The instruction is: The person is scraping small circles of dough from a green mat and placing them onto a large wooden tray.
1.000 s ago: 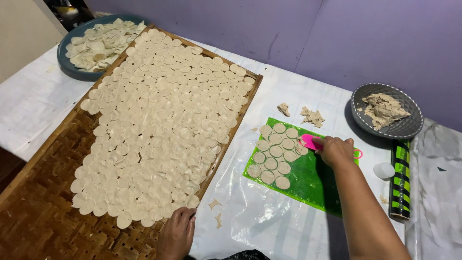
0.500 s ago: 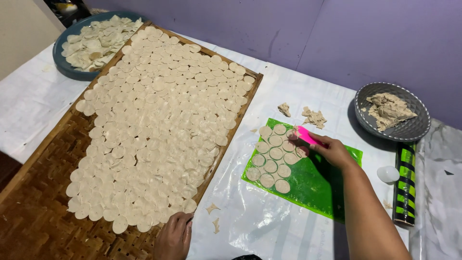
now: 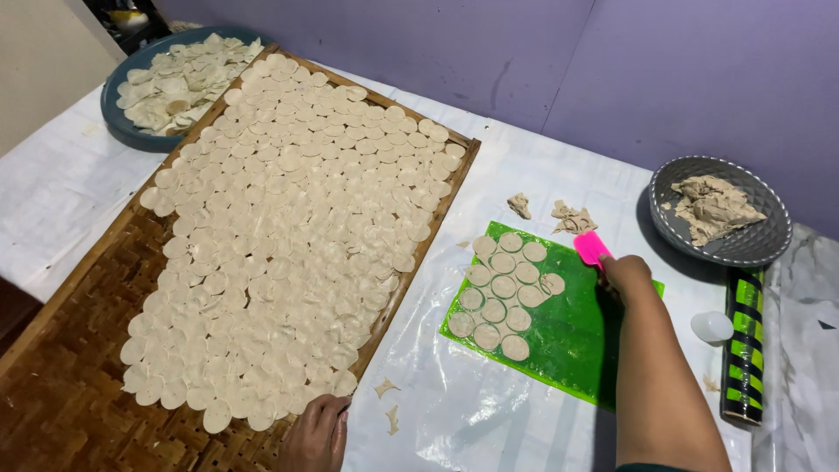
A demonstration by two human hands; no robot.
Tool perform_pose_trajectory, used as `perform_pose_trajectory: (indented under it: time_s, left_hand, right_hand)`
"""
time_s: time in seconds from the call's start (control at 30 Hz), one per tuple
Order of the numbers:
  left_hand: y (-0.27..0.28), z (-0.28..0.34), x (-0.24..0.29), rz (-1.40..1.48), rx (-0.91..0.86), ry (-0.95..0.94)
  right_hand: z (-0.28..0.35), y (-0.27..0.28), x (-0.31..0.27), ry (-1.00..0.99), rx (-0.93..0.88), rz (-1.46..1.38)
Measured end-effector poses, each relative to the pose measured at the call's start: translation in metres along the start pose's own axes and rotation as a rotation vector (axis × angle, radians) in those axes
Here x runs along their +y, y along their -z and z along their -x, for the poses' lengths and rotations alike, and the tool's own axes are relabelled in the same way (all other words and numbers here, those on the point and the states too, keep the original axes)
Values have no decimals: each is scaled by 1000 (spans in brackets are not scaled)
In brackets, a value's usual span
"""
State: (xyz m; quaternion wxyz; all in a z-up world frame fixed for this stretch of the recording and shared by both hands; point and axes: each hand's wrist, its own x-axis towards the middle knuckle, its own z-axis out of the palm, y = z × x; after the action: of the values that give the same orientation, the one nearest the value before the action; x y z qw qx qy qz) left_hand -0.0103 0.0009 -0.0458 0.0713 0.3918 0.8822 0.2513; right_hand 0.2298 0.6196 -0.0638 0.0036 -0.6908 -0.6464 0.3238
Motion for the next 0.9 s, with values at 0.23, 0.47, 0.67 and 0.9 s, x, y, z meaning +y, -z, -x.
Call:
perform_pose_trajectory:
  time_s: [0.23, 0.47, 0.67, 0.9]
  left_hand:
    - [1, -3, -2, -10, -106, 0]
    - [4, 1, 6, -48, 6, -29]
    - [9, 0, 7, -42, 1, -39]
    - [15, 0, 18, -37, 65, -37]
  right_hand:
    - [108, -31, 38, 496, 386, -105]
    - [176, -43, 21, 358, 300, 27]
    - [232, -33, 0, 514, 246, 164]
    - [220, -42, 9, 447, 289, 247]
